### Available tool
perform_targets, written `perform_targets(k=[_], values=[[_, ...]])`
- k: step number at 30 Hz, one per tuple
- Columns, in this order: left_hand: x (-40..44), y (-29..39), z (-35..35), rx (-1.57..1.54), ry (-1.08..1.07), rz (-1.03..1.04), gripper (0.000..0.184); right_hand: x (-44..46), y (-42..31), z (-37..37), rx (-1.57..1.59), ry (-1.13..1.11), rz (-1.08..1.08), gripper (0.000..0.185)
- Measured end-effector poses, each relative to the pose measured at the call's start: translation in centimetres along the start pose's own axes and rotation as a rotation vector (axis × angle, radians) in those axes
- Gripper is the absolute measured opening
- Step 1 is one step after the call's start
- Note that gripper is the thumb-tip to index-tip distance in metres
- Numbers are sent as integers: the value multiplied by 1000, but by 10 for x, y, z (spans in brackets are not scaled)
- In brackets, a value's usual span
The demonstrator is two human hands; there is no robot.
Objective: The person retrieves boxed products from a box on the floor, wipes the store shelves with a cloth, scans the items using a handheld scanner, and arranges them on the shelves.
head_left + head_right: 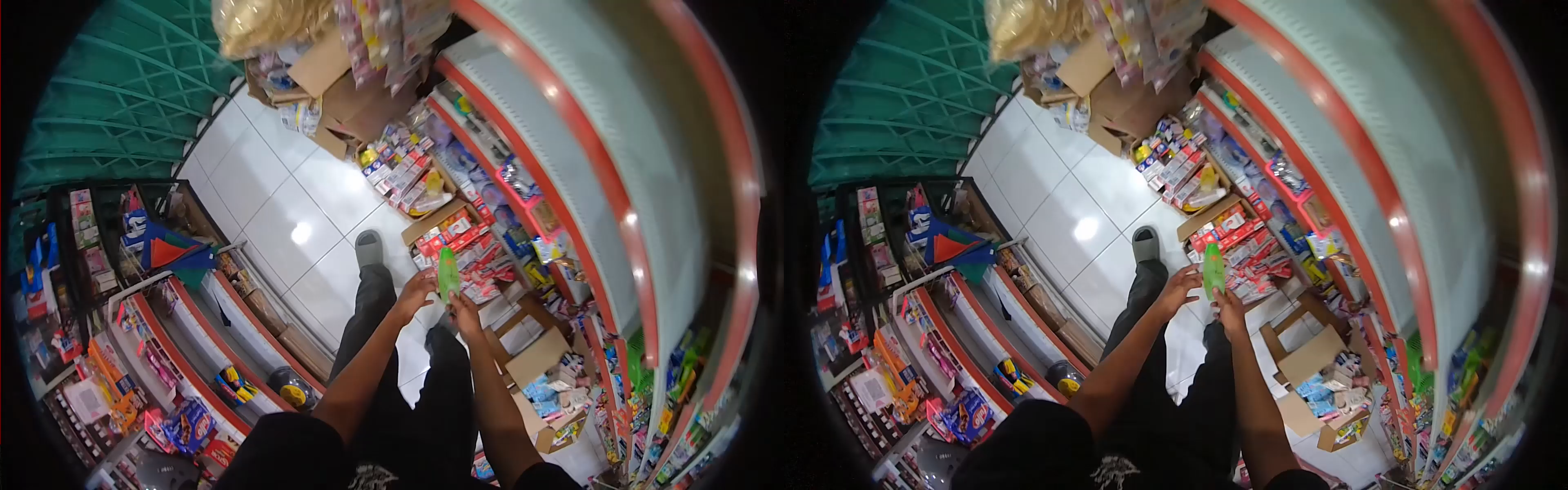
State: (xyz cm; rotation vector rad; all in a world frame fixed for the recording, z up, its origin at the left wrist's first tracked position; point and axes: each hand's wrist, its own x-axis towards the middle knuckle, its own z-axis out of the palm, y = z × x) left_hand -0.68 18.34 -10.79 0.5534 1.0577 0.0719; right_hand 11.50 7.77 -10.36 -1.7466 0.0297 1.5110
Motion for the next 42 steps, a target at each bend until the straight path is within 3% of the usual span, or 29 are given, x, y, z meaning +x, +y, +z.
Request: perform_targets(k=[3,4,5,6,9,13,16,19,20,23,25,26,27,29,33,37,38,39,42], values=[[54,-15,-69,-48,160,-25,39,109,33,19,157,32,182,34],[79,-34,-105,-191,102,18,35,141,31,34,111,76,2,34],[78,-26,-119,-96,113,160,37,175,31,45,125,93,41,31],[101,-21,-139,14,216,22,42,211,32,51,-27,127,31,35],[151,-15,-198,-15,291,-92,35,301,20,72,-48,184,37,40],[191,22,-226,211,320,-58,24,335,9,98,-252,127,72,37],[215,49,-226,282,321,-84,22,354,25,101,-99,142,69,35],[241,63,-226,429,291,-68,23,347,15,112,146,174,8,33],[259,62,-237,713,230,29,24,343,7,115,161,176,8,33],[321,62,-266,827,481,294,37,332,1,112,142,192,40,29],[358,85,-280,974,684,445,49,333,22,107,-30,60,-105,25],[352,113,-257,852,728,324,53,347,53,104,92,-59,-157,22],[343,144,-230,725,772,202,58,336,57,101,-15,-94,-173,23],[356,159,-219,589,806,126,59,295,46,102,16,-51,-78,25],[375,169,-218,636,828,18,44,257,79,100,107,-38,30,29],[359,167,-221,727,942,205,38,229,116,106,10,21,143,32],[354,161,-224,527,908,349,37,222,121,108,30,24,134,31],[343,162,-228,529,916,355,37,214,123,112,31,15,129,31],[282,169,-215,273,622,444,36,193,127,118,117,9,69,30]])
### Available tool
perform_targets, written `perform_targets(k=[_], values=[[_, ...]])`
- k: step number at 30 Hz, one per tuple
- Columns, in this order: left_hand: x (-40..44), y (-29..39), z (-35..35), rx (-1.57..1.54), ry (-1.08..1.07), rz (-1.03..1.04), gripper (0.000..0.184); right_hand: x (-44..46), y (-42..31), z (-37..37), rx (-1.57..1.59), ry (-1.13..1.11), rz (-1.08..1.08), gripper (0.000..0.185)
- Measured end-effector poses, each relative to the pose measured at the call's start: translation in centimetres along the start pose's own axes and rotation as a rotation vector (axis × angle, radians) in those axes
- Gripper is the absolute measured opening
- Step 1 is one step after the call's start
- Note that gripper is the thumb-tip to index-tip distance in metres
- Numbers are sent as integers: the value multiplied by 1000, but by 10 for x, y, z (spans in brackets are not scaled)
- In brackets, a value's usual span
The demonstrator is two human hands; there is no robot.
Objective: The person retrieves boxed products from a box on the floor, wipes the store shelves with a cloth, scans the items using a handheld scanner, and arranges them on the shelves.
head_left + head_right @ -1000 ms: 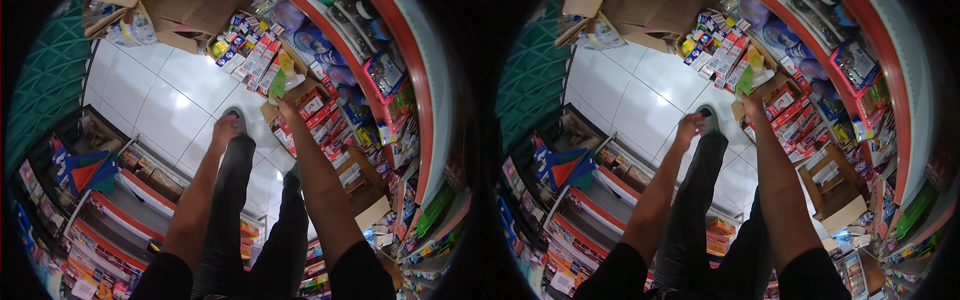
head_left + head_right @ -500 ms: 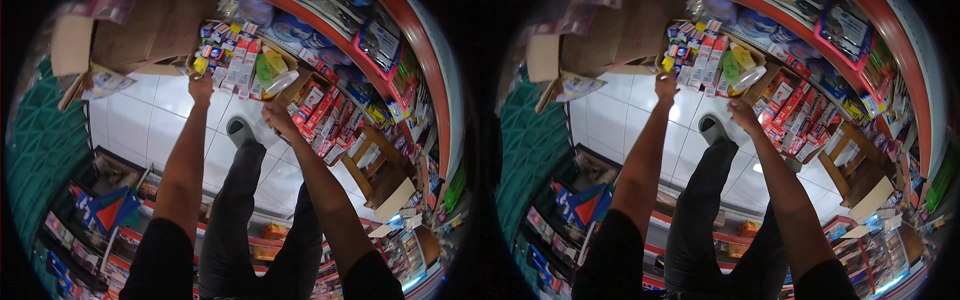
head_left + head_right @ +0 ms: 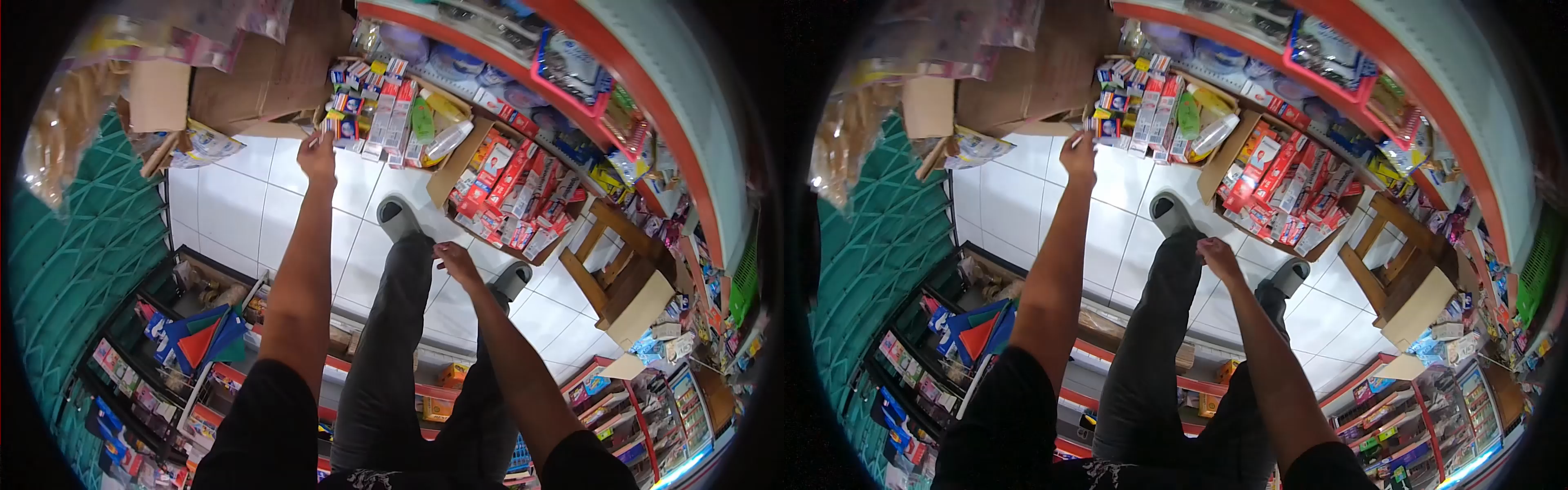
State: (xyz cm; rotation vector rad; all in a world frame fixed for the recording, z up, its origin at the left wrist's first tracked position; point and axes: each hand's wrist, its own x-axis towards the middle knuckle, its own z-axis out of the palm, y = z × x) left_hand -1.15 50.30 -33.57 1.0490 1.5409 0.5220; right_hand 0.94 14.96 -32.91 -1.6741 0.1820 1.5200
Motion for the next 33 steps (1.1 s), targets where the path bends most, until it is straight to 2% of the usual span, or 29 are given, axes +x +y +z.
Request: perform_targets(k=[2,3,5,7,8,9,11,13,15,17,19,20,21,22,23,27,29,31,33], values=[[-45,13,-24,-57,-187,58,33,-40,-38,1,49,-34,-26,30],[-77,29,-32,4,-237,-12,33,-57,-50,2,56,-45,-48,31],[-143,47,-51,46,-400,-34,33,-77,-48,7,219,-76,-286,42],[-220,66,-57,145,-539,-34,30,-144,-96,2,190,-25,-242,53],[-264,81,-55,169,-581,-133,30,-168,-102,-3,211,-42,-274,55],[-296,79,-57,219,-662,-111,30,-190,-105,-12,235,-60,-307,57],[-375,91,-51,226,-734,-89,31,-233,-101,-39,147,-211,-364,53],[-443,88,-41,55,-684,-117,27,-285,-93,-70,211,-239,-340,51],[-499,76,-31,-81,-664,-167,23,-341,-89,-110,212,-211,-386,51],[-537,44,-21,-160,-732,-247,21,-383,-71,-142,232,-163,-334,52],[-603,56,2,-278,-771,-343,27,-415,-54,-172,210,-85,-394,53],[-629,62,12,-228,-802,-356,32,-429,-48,-188,178,-12,-425,54],[-649,65,18,-180,-828,-372,37,-442,-45,-202,161,44,-394,55],[-658,59,22,-157,-949,-342,49,-456,-39,-210,180,94,-422,54],[-668,59,28,-90,-988,-282,50,-466,-36,-220,199,150,-454,53],[-709,103,55,69,-1157,-292,45,-488,-21,-250,242,251,-608,52],[-696,97,66,26,-1343,-339,37,-521,-33,-253,250,328,-636,51],[-713,124,70,43,-1371,-366,25,-542,-37,-259,205,417,-719,49],[-723,141,75,60,-1407,-340,27,-561,-38,-262,254,443,-676,47]])
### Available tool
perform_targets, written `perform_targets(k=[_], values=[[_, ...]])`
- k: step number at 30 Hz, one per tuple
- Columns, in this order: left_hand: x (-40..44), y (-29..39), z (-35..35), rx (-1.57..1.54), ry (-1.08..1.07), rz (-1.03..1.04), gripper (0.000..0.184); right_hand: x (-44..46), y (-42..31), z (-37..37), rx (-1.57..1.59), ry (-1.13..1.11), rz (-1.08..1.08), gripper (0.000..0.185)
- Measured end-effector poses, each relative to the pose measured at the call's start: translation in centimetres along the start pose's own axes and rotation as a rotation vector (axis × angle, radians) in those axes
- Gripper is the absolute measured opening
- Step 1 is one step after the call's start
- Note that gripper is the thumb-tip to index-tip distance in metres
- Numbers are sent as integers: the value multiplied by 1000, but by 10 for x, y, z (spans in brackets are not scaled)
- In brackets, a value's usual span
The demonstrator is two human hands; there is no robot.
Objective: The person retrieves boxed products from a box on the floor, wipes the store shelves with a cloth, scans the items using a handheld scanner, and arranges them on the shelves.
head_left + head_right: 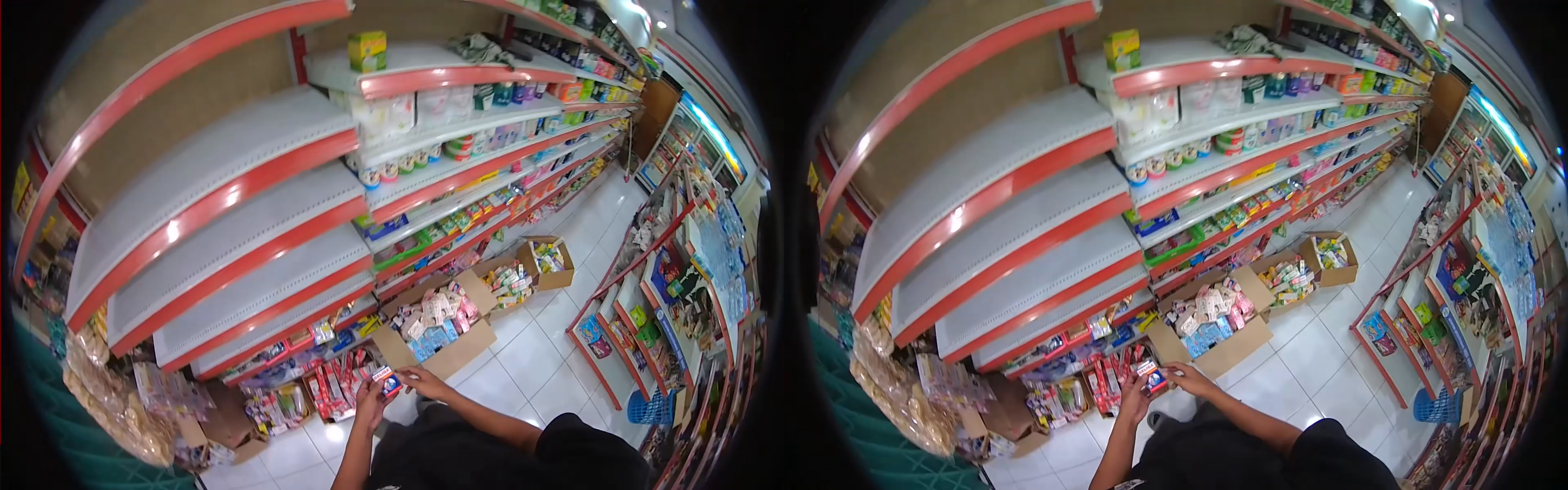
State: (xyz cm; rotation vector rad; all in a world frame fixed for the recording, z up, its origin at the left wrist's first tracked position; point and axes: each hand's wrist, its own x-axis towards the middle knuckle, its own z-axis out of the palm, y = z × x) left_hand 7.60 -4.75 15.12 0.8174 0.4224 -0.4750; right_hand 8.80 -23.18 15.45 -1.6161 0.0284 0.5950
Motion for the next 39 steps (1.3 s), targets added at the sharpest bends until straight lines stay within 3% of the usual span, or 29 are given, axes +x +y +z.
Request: perform_targets(k=[2,4,6,7,8,9,10,11,12,14,17,19,21,22,24,28,30,34,36,39], values=[[-1,14,14,16,-9,24,28,-5,-6,-8,150,29,113,42],[0,24,28,11,-14,38,27,-1,-11,-32,14,-39,2,41],[3,26,43,-40,8,79,25,15,-25,-72,29,36,-115,41],[7,25,48,-46,15,87,26,42,-19,-98,155,113,-371,39],[10,26,55,-47,16,103,26,45,-62,-129,-175,281,-400,37],[12,26,64,-70,-3,131,27,36,-125,-158,-226,347,-569,32],[13,26,74,-88,-20,157,28,48,-164,-195,-127,381,-515,32],[11,28,90,-67,33,188,30,52,-209,-231,-292,559,-585,37],[18,23,95,-59,58,202,30,74,-241,-279,-316,645,-839,39],[32,10,107,-67,57,263,30,86,-337,-364,-620,907,-1085,37],[48,-16,137,-137,135,334,26,88,-477,-436,-576,935,-1267,31],[64,-44,157,-194,173,351,25,104,-535,-477,-574,919,-1276,29],[78,-55,180,-253,232,362,23,130,-585,-518,-829,833,-1058,27],[74,-57,200,-271,337,303,43,141,-598,-534,-813,823,-1072,27],[81,-63,214,-318,348,290,40,157,-609,-557,-1108,718,-1002,34],[76,-71,241,-309,302,426,39,164,-600,-569,-1235,671,-980,38],[75,-70,245,-314,352,401,39,168,-596,-582,-1225,920,-832,41],[77,-63,242,-274,409,500,37,179,-616,-613,-1341,846,-720,51],[80,-60,233,-347,399,424,38,181,-626,-615,-1386,876,-631,54],[95,-57,215,-330,241,486,40,180,-622,-599,-1391,1018,-613,51]])
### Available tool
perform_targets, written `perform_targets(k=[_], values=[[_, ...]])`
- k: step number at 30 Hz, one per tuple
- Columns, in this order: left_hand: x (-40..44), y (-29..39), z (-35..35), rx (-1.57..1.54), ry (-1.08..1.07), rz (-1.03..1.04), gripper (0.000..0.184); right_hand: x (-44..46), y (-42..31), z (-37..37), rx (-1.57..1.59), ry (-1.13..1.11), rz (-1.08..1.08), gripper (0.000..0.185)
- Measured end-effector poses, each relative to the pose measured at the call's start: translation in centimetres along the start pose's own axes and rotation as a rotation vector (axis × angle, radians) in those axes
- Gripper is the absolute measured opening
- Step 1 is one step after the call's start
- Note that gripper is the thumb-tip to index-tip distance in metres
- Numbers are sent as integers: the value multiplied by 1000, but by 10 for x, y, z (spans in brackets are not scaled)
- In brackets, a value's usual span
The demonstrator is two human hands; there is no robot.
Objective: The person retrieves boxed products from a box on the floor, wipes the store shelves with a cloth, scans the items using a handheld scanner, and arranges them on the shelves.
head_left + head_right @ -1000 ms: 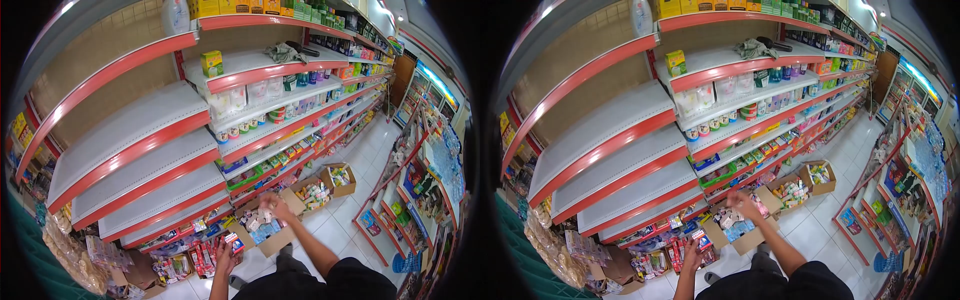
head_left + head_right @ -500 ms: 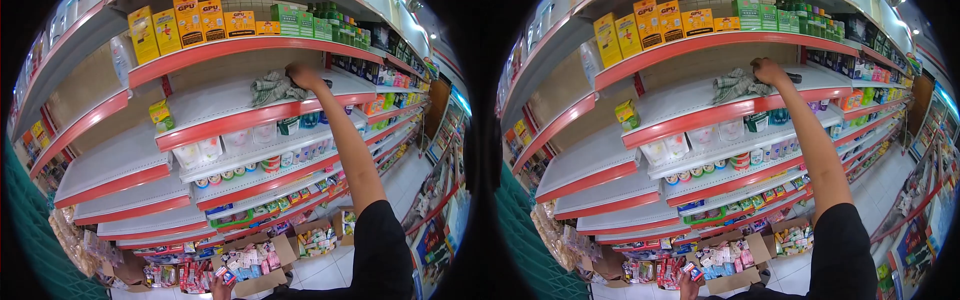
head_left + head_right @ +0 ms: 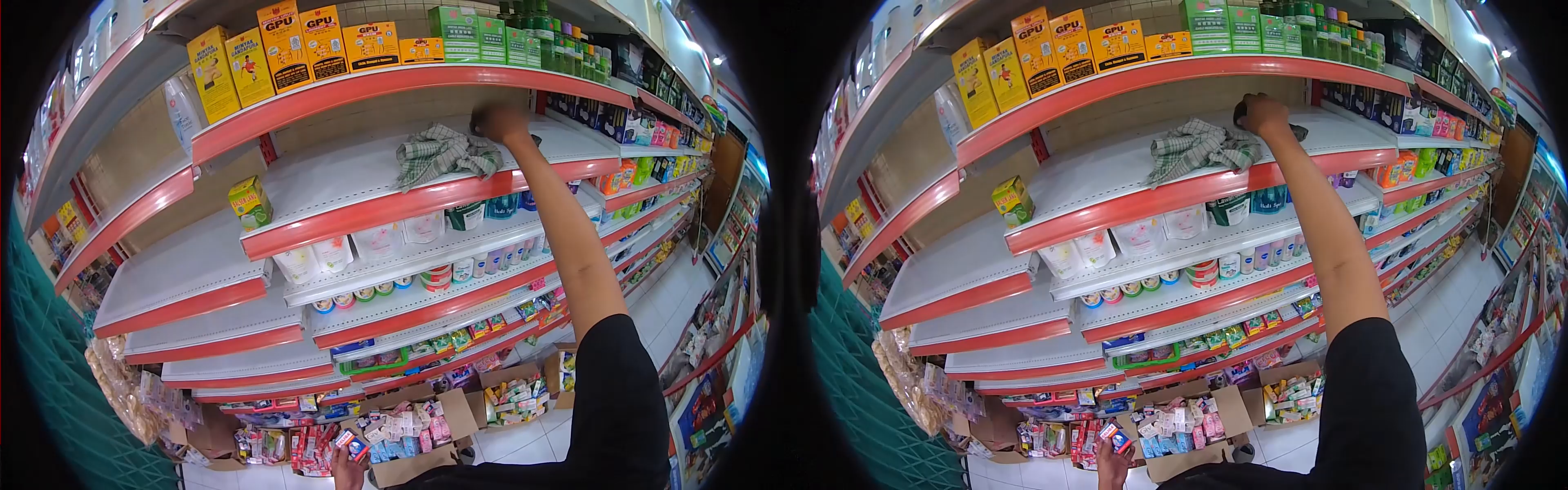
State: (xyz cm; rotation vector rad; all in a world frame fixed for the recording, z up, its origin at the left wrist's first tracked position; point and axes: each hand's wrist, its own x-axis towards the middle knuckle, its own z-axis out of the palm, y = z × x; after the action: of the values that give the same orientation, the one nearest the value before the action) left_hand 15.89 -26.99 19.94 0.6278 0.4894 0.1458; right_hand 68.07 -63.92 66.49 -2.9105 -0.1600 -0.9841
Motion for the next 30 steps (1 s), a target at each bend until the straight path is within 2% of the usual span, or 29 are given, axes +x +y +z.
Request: perform_targets(k=[1,3,4,6,7,9,10,11,13,15,16,18,19,20,21,22,24,25,26,27,28,29,30], values=[[2,-2,0,-1,1,2,40,-5,-4,0,2,0,-2,51],[-2,7,35,76,58,45,23,-11,-11,3,63,36,34,50],[0,7,34,87,17,28,25,-11,-15,2,65,33,28,50],[5,10,36,59,-6,-4,26,-10,-19,1,378,52,-60,61],[5,15,47,33,-33,-38,28,-20,-38,-10,381,51,-66,61],[16,22,66,91,-108,-40,38,-46,-81,-22,486,4,-186,74],[16,33,95,122,-198,12,41,-54,-91,-12,479,-97,-233,83],[22,41,116,121,-253,37,44,-55,-96,-5,493,-133,-250,83],[37,60,154,90,-356,64,44,-55,-101,7,269,-169,-135,85],[39,83,197,143,-353,177,37,-76,-110,-8,400,17,-142,64],[39,92,212,182,-396,193,41,-94,-121,-20,409,-10,-152,64],[29,110,240,123,-446,148,37,-155,-146,-52,1225,-51,-257,53],[25,115,251,78,-477,121,35,-205,-172,-68,1293,-117,-49,41],[25,110,253,77,-479,116,35,-241,-190,-57,1182,-89,-230,48],[25,103,255,40,-515,191,36,-279,-215,-54,1263,-54,-375,50],[26,99,254,4,-552,268,37,-311,-236,-58,1171,-9,-454,44],[28,100,242,16,-538,223,38,-338,-248,-41,1465,-208,-323,37],[29,101,238,23,-520,192,39,-344,-245,-31,1462,-207,-320,37],[18,105,242,192,-440,241,40,-348,-240,-22,1575,-410,-179,34],[16,106,239,198,-446,241,40,-352,-239,-16,1678,-613,-28,32],[13,105,235,329,-483,293,42,-359,-244,-10,1786,-429,86,27],[13,104,232,459,-521,345,43,-364,-246,-7,1786,-421,91,27],[15,99,233,413,-503,380,48,-366,-247,-5,1890,-393,272,28]])
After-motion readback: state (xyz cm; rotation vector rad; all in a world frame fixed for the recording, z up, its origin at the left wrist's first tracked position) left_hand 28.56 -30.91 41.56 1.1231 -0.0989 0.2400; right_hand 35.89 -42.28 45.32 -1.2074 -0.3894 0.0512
